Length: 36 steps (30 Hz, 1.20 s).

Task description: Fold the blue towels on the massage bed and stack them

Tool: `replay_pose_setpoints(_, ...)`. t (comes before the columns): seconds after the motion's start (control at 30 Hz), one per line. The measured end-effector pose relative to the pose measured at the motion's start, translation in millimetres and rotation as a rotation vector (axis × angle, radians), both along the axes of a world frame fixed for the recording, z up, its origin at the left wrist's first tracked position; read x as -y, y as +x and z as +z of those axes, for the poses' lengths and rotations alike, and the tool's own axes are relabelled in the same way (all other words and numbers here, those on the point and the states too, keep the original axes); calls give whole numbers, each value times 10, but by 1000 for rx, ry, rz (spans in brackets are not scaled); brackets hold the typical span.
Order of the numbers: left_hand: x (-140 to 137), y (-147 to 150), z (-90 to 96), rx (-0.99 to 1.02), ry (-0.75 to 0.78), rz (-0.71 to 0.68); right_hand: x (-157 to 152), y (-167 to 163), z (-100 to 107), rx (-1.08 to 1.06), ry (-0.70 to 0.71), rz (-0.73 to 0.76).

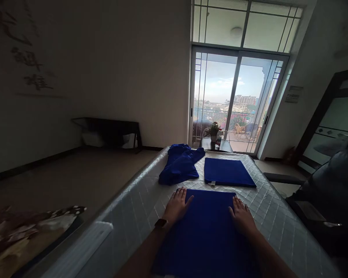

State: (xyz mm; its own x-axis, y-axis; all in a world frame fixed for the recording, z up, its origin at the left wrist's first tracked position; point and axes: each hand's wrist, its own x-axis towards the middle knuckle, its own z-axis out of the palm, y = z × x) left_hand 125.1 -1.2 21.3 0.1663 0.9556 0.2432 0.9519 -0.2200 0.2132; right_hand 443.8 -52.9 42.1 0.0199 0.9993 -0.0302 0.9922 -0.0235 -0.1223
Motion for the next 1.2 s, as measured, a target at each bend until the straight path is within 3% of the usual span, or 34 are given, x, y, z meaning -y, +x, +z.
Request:
replay_pose_setpoints(0.2,16,29,34,-20,-28,19,131,-2,80,5,24,37)
replay_pose_setpoints(0.57,32,44,62,-35,-40,16,324,2,-7,-39,-20,48)
replay_pose_setpoints(0.8,50,43,124,-68,-80,119,350,6,20,-82,-22,46)
replay_pose_setpoints(0.9,161,288,180,-89,-3,32,355,-1,15,-96,-16,46)
replay_pose_setpoints(1.1,623,1364,199,-74,77,-490,378,3,15,-110,8,60)
replay_pose_setpoints(1.2,719,1705,165,-49,74,-571,401,14,10,-67,20,108)
